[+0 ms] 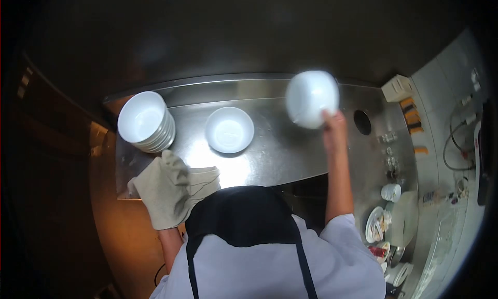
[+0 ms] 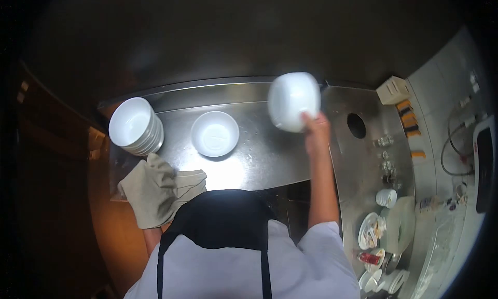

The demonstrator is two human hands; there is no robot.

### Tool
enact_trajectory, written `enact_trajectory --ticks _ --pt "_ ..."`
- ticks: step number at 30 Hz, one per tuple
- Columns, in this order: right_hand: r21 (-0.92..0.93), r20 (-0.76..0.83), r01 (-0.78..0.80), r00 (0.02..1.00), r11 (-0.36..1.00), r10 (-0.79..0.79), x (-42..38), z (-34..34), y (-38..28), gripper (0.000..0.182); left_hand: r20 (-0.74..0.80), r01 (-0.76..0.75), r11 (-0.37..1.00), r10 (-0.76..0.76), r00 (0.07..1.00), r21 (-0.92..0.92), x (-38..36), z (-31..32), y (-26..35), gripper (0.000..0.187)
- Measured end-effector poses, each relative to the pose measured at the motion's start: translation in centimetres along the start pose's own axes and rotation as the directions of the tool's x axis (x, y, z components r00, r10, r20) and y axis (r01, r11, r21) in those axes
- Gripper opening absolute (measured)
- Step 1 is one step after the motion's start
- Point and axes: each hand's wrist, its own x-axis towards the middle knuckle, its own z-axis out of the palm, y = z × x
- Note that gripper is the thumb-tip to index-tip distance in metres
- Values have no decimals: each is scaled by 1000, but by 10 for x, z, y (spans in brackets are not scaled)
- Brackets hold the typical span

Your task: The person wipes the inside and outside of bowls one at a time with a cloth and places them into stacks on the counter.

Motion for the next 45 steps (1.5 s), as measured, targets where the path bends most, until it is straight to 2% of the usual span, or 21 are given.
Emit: enact_trajectory --ticks 2,3,5,8,10,13,15,18,20,23,28,30,32,34,35,36,38,39,41,42,45 --pt "179 -203 195 966 964 -158 20 -64 -39 50 -136 190 939 -236 962 -286 -3 14 13 19" --pt "244 -256 250 949 937 -187 25 -87 -65 52 -19 186 936 -201 979 -297 -13 13 21 23" --pt "334 -351 381 899 862 -262 29 -130 -112 53 -44 -93 933 116 992 347 -10 -19 -9 30" --pt "336 -425 557 810 760 -405 26 -176 -160 56 14 -239 698 311 950 675 -10 -12 -12 31" --pt "349 -429 616 775 706 -465 18 -180 -175 57 -33 -202 796 269 963 570 -12 0 -3 31" --pt "385 -352 602 796 699 -492 -4 -146 -177 55 -104 -30 996 39 994 89 -11 12 10 31" --pt "363 -220 520 854 773 -471 -21 -112 -156 51 -110 71 964 -102 989 -255 -11 13 18 32" --pt "-72 81 352 935 933 -346 -54 -25 -127 41 -78 141 888 -194 978 -438 -10 19 25 30" --pt "-434 231 187 969 882 -92 -78 42 -113 22 -44 164 879 -205 978 -448 -9 23 25 30" --pt "-464 811 615 584 637 27 -85 119 -82 15 -2 207 866 -234 972 -456 -2 31 27 31" --pt "-107 975 882 3 459 222 -107 196 -49 17 121 246 825 -215 969 -508 4 29 25 35" --pt "-53 979 914 -32 403 201 -113 207 -44 23 313 249 793 -78 947 -555 -4 12 26 37" --pt "62 995 939 -83 338 48 -110 214 -52 35 247 198 878 -94 964 -435 -13 19 53 37" --pt "-126 991 943 131 308 3 -107 213 -55 56 159 135 923 -81 984 -360 -19 27 70 37" --pt "-219 972 931 235 294 -22 -107 214 -56 67 107 92 934 -59 993 -345 -20 32 74 37" --pt "-292 927 803 372 520 -55 -106 216 -49 78 55 53 943 -36 998 -328 -20 33 76 37" --pt "-323 782 386 623 864 14 -102 211 -7 99 69 82 895 -57 996 -439 -14 14 58 38" --pt "-372 750 185 637 909 177 -97 200 45 114 82 104 865 -72 994 -491 -14 7 49 39" --pt "-382 747 -177 519 907 416 -94 194 141 113 64 -2 935 26 998 -355 -14 11 58 44" --pt "-412 773 -177 451 894 446 -95 200 134 109 60 -59 958 79 995 -280 -13 17 68 47" --pt "-487 822 -170 241 857 516 -92 247 62 99 143 52 818 38 989 -573 -23 51 127 57"
